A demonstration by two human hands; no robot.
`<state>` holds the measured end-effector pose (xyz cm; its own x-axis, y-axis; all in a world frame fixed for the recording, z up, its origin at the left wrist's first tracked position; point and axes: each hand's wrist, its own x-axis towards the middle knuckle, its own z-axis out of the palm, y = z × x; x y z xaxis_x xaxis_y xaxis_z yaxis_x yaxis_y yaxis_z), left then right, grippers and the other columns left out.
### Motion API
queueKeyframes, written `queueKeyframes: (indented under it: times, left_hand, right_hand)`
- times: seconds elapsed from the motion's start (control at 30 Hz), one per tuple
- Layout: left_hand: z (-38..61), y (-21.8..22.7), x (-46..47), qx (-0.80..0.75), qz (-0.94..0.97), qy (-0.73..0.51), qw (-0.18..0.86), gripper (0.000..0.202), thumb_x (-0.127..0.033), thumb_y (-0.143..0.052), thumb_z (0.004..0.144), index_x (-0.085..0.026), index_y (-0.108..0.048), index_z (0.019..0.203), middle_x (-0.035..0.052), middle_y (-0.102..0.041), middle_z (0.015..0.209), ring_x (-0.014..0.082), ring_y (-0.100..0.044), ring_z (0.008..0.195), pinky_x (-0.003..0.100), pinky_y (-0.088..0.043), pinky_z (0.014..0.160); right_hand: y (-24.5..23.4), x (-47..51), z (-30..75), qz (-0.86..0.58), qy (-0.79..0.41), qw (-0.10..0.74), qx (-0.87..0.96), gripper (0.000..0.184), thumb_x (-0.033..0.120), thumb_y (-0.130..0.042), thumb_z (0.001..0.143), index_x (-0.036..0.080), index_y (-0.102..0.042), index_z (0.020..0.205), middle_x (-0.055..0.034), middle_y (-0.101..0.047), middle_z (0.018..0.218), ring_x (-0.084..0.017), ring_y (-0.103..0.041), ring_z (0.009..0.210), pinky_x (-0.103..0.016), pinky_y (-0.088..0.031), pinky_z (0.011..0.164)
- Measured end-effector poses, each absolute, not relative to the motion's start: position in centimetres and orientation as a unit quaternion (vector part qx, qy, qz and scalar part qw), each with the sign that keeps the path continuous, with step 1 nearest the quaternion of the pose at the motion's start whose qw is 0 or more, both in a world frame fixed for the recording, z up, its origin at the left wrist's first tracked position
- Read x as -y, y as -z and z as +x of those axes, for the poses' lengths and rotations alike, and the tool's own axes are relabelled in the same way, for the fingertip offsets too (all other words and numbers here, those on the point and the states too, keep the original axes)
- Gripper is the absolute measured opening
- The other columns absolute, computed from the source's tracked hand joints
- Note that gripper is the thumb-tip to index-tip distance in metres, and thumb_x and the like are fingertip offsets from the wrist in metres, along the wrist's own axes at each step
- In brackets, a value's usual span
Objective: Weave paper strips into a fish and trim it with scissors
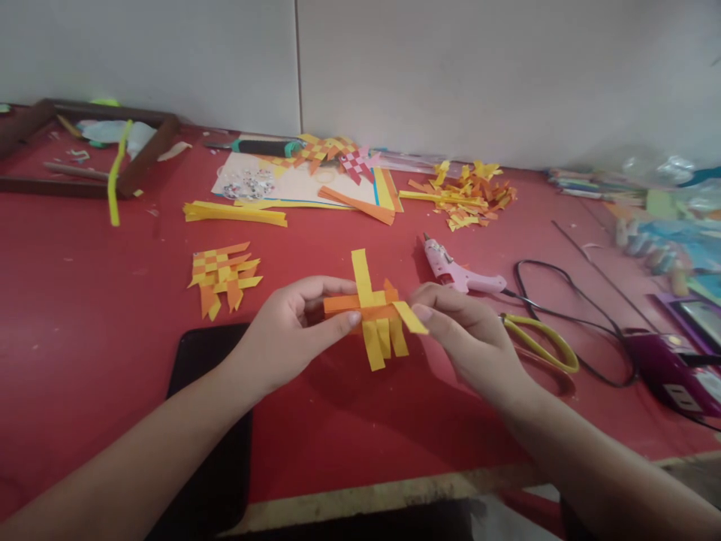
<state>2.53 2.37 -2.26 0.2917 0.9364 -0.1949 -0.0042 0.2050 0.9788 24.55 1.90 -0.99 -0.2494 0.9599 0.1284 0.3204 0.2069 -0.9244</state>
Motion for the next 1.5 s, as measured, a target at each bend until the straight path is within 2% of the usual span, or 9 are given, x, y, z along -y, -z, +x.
queueKeyframes:
  times: [0.1,0.27,0.53,0.67,0.83,0.93,1.07,1.27,1.5]
  left_hand:
    - [2.6,2.1,-2.3,-0.459,0.510,-0.377,0.622,0.032,-0.036,-0.076,0.081,-0.020,-0.067,0.108,0.0051,-0.075,0.107,0.0198,-0.071,0.095,0.029,-0.056,0.083]
    - [2.6,2.1,-2.3,-0.465,0.501,-0.387,0.619,0.035,-0.036,-0.077,0.079,-0.020,-0.067,0.108,0.0049,-0.075,0.109,0.0196,-0.071,0.095,0.028,-0.057,0.083]
    - [2.6,2.2,-2.5,-0.460,0.494,-0.384,0.630,0.036,-0.036,-0.077,0.080,-0.021,-0.066,0.111,0.0048,-0.074,0.110,0.0193,-0.071,0.095,0.028,-0.057,0.082]
    - [2.6,2.2,-2.4,-0.470,0.503,-0.378,0.619,0.035,-0.037,-0.076,0.080,-0.021,-0.066,0.109,0.0047,-0.075,0.107,0.0194,-0.071,0.093,0.029,-0.056,0.082]
    - [2.7,2.2,-2.2,-0.455,0.530,-0.345,0.626,0.036,-0.036,-0.075,0.079,-0.019,-0.066,0.110,0.0070,-0.074,0.106,0.0213,-0.071,0.094,0.031,-0.056,0.082]
    - [2.8,2.2,-2.1,-0.439,0.566,-0.317,0.621,0.033,-0.032,-0.074,0.079,-0.019,-0.067,0.109,0.0084,-0.074,0.110,0.0226,-0.071,0.096,0.032,-0.056,0.082]
    - [2.9,1.9,-2.1,-0.434,0.597,-0.284,0.612,0.029,-0.029,-0.071,0.080,-0.021,-0.069,0.108,0.0066,-0.075,0.107,0.0210,-0.071,0.094,0.031,-0.056,0.082]
    - [2.8,2.0,-2.4,-0.429,0.563,-0.290,0.644,0.028,-0.026,-0.070,0.081,-0.020,-0.068,0.108,0.0051,-0.075,0.102,0.0189,-0.071,0.092,0.028,-0.054,0.079]
    - [2.7,2.0,-2.4,-0.438,0.516,-0.304,0.670,0.029,-0.025,-0.072,0.080,-0.020,-0.068,0.108,0.0041,-0.075,0.100,0.0180,-0.071,0.090,0.027,-0.055,0.078]
  right_hand:
    - [1.3,-2.0,24.8,-0.460,-0.433,0.378,0.677,0.030,0.033,-0.058,0.093,0.020,-0.062,0.067,-0.0003,-0.056,0.075,-0.011,-0.053,0.067,-0.025,-0.044,0.060]
    - [1.7,-1.9,24.7,-0.456,-0.479,0.423,0.619,0.010,0.024,-0.065,0.085,0.021,-0.058,0.079,0.0000,-0.059,0.083,-0.011,-0.056,0.070,-0.022,-0.048,0.059]
    - [2.3,-1.8,24.9,-0.479,-0.492,0.396,0.610,0.015,0.022,-0.060,0.085,0.021,-0.062,0.100,0.0006,-0.061,0.075,-0.012,-0.058,0.064,-0.023,-0.048,0.056]
    - [2.6,-1.6,25.4,-0.450,-0.406,0.464,0.646,0.026,0.012,-0.053,0.083,0.024,-0.067,0.100,-0.0021,-0.062,0.088,-0.016,-0.060,0.084,-0.029,-0.051,0.072]
    - [1.6,-1.5,25.0,-0.443,-0.312,0.434,0.720,0.019,0.027,-0.052,0.094,0.028,-0.071,0.095,-0.0049,-0.063,0.096,-0.021,-0.061,0.095,-0.038,-0.053,0.084]
    - [1.3,-1.4,24.5,-0.462,-0.304,0.381,0.741,0.011,0.030,-0.062,0.091,0.028,-0.071,0.097,-0.0042,-0.064,0.100,-0.020,-0.064,0.094,-0.036,-0.055,0.083]
    - [1.2,-1.3,24.2,-0.441,-0.272,0.382,0.765,0.003,0.024,-0.067,0.087,0.025,-0.069,0.088,-0.0032,-0.064,0.093,-0.017,-0.065,0.087,-0.032,-0.055,0.076]
    - [0.4,-1.4,24.0,-0.340,-0.112,0.360,0.861,0.016,0.011,-0.065,0.081,0.025,-0.068,0.088,-0.0013,-0.072,0.084,-0.018,-0.064,0.079,-0.037,-0.054,0.076]
    - [0.9,-1.2,24.2,-0.294,-0.015,0.336,0.895,0.019,0.013,-0.070,0.078,0.025,-0.069,0.094,-0.0013,-0.076,0.093,-0.020,-0.066,0.084,-0.038,-0.054,0.075]
